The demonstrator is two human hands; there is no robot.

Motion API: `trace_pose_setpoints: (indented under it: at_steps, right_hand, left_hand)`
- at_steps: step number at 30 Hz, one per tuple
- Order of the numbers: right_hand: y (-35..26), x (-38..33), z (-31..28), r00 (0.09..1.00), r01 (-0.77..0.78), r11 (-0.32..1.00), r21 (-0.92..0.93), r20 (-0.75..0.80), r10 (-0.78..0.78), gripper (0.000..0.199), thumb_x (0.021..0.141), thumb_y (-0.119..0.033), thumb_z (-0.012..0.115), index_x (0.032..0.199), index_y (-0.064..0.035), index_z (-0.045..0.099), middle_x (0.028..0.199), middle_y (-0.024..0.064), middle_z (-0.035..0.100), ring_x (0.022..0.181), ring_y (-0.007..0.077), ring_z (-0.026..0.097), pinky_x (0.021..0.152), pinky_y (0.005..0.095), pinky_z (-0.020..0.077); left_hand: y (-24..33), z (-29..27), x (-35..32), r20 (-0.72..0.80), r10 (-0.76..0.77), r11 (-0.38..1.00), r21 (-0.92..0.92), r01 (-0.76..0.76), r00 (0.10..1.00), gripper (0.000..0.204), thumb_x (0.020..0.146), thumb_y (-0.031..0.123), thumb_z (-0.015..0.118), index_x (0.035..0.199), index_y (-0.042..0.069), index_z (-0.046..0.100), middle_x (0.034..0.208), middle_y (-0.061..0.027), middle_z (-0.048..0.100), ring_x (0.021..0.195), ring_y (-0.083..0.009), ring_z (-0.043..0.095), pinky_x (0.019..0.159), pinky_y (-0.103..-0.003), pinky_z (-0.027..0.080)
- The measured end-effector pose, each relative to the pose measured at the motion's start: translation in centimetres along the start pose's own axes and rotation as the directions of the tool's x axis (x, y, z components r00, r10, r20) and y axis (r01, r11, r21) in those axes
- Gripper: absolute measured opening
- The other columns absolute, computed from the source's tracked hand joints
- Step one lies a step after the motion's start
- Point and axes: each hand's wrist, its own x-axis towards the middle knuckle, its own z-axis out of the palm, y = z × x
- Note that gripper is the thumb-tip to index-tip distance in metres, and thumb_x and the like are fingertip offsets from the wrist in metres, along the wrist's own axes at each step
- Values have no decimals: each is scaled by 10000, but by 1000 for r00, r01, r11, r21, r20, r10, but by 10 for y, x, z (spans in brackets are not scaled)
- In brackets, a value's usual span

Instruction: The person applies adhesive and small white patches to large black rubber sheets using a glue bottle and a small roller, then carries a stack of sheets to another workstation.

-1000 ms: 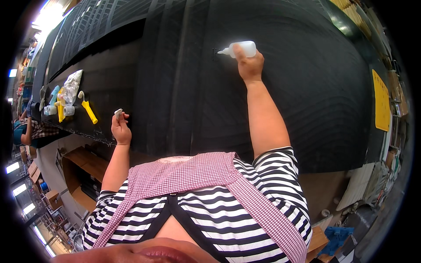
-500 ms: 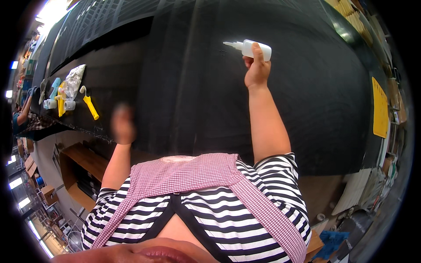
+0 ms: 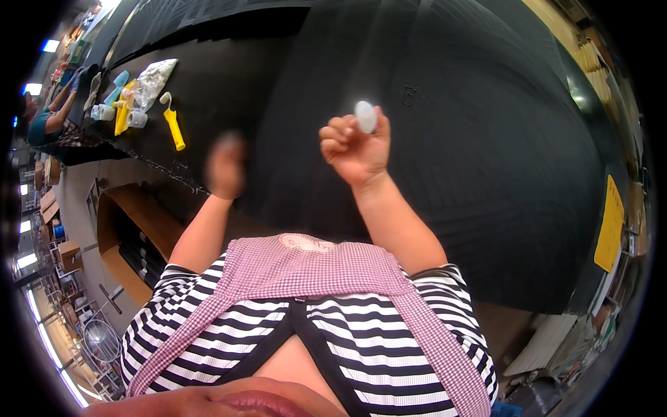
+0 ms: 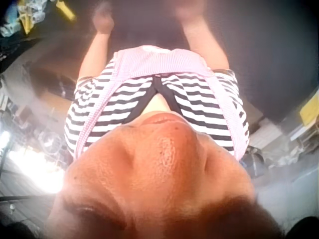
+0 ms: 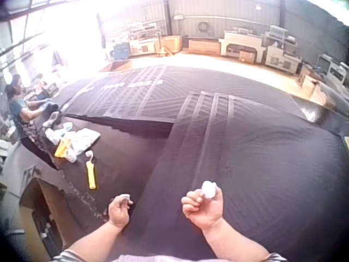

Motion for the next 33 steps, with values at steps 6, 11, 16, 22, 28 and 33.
trace_pose_setpoints:
  at_steps: [6, 11, 16, 22, 28, 33]
  right_hand:
    - [17, 14, -12, 998, -42, 998, 43, 53, 40, 285, 774, -313, 651, 633, -82, 558, 637, 3, 440, 629, 113, 384, 540, 232, 340]
    - [-44, -24, 14, 969, 203, 978, 58, 132, -209, 241, 736, -234, 716, 641, -74, 562, 634, 0, 462, 618, 107, 364, 550, 235, 320]
    - [-137, -76, -4, 865, 473, 873, 119, 124, -485, 280, 760, -308, 643, 660, -53, 583, 633, 22, 495, 614, 132, 406, 527, 244, 336]
    - [-156, -80, -23, 847, 513, 846, 145, 73, -526, 283, 777, -312, 617, 691, -44, 589, 673, 40, 502, 633, 147, 421, 529, 248, 354]
    - [-124, -90, -1, 803, 594, 790, 152, -54, -593, 712, 778, -709, 667, 924, -13, 634, 762, 48, 498, 711, 164, 456, 558, 259, 410]
    - [-66, -86, 4, 880, 373, 629, -682, 47, -472, 387, 871, -371, 750, 1004, -17, 668, 844, 39, 603, 717, 113, 529, 635, 231, 453]
  left_hand:
    - [4, 0, 2, 4, -4, 1000, -24, 4, 1000, 177, 1020, 167, 550, 1098, 45, 652, 869, -46, 691, 689, -122, 623, 651, -246, 500]
    - [-1, -2, -5, 12, -44, 999, 3, 44, 999, 205, 1026, 204, 549, 1101, 48, 659, 875, -46, 701, 701, -120, 628, 650, -249, 498]
    - [2, 2, -3, 27, -76, 996, -35, 77, 997, 213, 1029, 219, 542, 1095, 54, 658, 860, -29, 702, 678, -106, 602, 650, -242, 489]
    - [85, 19, 23, 245, -218, 860, -409, 305, 945, 214, 1027, 209, 544, 1066, 29, 654, 818, -18, 663, 662, -59, 537, 604, -203, 425]
    - [188, 64, 45, 686, -337, 312, -565, 764, 645, 207, 1031, 253, 541, 1031, 59, 611, 808, -6, 643, 650, -38, 516, 604, -186, 421]
    - [204, 83, 46, 730, -310, 228, -564, 794, 608, 181, 1024, 248, 560, 1033, 72, 606, 818, -3, 645, 652, -36, 521, 600, -175, 422]
